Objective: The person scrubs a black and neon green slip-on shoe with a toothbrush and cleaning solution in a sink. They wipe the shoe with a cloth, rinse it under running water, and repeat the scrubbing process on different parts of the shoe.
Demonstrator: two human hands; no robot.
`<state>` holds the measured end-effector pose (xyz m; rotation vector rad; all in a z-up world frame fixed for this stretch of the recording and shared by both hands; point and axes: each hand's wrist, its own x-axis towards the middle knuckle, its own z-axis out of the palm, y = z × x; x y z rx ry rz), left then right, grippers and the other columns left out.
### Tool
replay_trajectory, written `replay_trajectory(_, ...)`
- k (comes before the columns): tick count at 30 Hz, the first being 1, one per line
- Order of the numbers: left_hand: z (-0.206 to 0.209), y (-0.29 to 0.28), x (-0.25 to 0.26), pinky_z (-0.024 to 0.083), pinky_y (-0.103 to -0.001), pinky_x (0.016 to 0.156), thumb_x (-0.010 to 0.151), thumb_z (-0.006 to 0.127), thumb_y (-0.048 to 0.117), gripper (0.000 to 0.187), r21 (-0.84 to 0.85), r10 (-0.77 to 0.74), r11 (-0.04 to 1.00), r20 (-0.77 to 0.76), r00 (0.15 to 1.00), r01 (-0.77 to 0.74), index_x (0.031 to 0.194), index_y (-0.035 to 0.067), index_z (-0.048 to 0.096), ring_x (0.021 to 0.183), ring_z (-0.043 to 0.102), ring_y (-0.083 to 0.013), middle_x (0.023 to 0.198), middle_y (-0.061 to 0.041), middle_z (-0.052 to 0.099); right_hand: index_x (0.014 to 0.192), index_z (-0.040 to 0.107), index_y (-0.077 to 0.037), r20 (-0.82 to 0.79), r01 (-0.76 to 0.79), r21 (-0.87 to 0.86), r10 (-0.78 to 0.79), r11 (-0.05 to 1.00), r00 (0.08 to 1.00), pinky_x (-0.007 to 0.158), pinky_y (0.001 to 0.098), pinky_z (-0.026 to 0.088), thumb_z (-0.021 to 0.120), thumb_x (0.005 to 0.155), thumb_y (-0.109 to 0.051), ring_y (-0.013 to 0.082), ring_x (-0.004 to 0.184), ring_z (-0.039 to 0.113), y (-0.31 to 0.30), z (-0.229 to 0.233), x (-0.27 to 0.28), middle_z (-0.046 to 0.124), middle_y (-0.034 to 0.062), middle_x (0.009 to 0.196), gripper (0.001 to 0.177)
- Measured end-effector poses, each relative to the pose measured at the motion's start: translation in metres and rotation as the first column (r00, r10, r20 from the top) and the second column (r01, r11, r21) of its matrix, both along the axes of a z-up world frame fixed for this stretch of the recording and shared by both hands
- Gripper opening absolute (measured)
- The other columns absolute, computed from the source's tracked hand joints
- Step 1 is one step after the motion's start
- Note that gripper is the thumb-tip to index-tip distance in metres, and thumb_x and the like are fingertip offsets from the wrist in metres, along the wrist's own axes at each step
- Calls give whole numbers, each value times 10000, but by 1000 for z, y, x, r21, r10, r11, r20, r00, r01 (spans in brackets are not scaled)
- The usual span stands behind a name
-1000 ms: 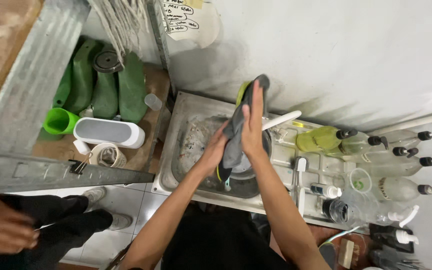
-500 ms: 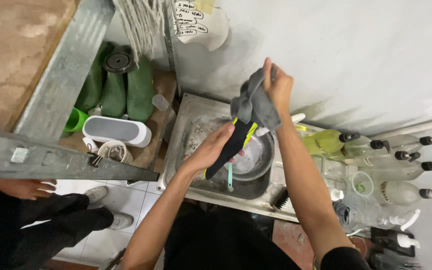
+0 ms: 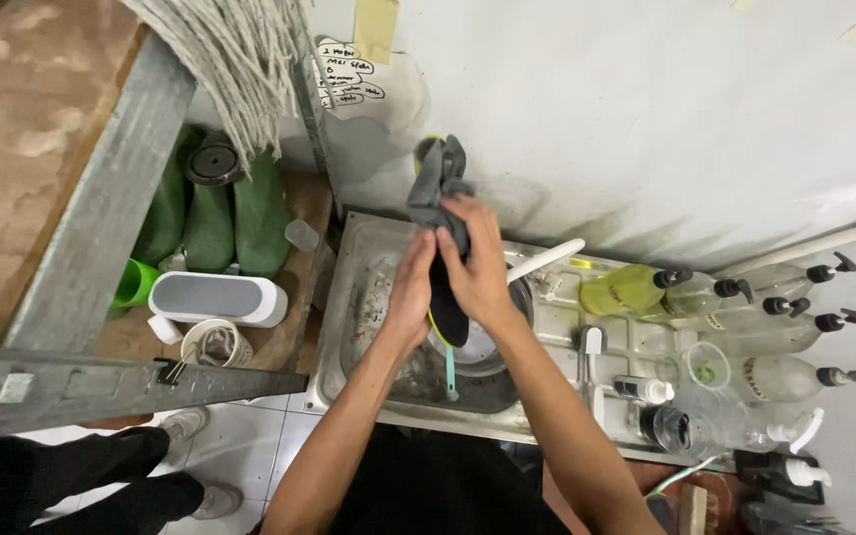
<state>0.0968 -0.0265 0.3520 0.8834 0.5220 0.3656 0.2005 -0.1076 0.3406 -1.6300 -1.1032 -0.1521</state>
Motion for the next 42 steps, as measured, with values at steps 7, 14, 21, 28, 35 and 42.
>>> replay_trajectory(7, 38, 20, 10, 400, -595, 1429, 1055, 774, 645, 911, -196, 183, 965, 18, 983, -176, 1826, 242, 504, 1725, 449, -410, 1903, -188, 444, 1387, 824, -38, -181, -52, -165, 22, 985, 983, 1067, 587, 622, 703, 1110, -6, 498, 1204, 829, -67, -28, -68, 853, 212, 1246, 305)
replay_trajectory(14, -20, 51, 23, 461, -841, 1271, 1134, 720, 629, 729, -611, 99, 789, 235, 967, 68, 1688, 159, 668, 1605, 595, -473, 1785, -167, 620, 1220, 884, -1, -660, 69, 85, 4, 994, 752, 922, 432, 618, 641, 1168, -89, 187, 969, 753, -174, -112, -65, 848, 135, 962, 264)
replay_trajectory(21, -27, 2, 27, 589, -704, 1223, 1126, 762, 585, 629, -638, -14, 744, 284, 959, 199, 1510, 89, 804, 1321, 819, -410, 1502, -218, 817, 1645, 625, 55, -354, 87, 56, -61, 995, 933, 1296, 589, 399, 647, 1154, -146, 427, 1532, 502, -125, -4, -82, 652, 292, 1590, 532)
replay_trajectory(28, -38, -16, 10, 280, -542, 1479, 1324, 413, 417, 600, 33, -55, 998, 185, 981, 49, 1795, 52, 488, 1682, 433, -252, 1846, -172, 478, 1874, 357, 7, 166, 84, -249, -43, 965, 985, 1447, 633, 194, 508, 1233, -118, 548, 1762, 293, -46, -8, -34, 407, 262, 1909, 670)
replay_trajectory(35, -31, -22, -24, 462, -587, 1327, 1272, 491, 588, 719, 378, -368, 874, 106, 924, 305, 1867, 188, 439, 1593, 592, -386, 1658, -277, 672, 1676, 628, -47, 65, 355, -10, -354, 935, 933, 1278, 578, 518, 554, 1315, -271, 501, 1464, 696, -9, 41, 45, 734, 234, 1551, 431)
replay_trajectory(42, -13, -13, -52, 407, -568, 1314, 1231, 583, 512, 692, 122, -358, 927, -1, 934, 356, 1789, 104, 559, 1580, 469, -371, 1758, -280, 523, 999, 840, -108, -10, 391, -79, -393, 917, 919, 816, 425, 591, 532, 1349, -355, 212, 804, 700, -25, 34, 94, 797, 100, 822, 528)
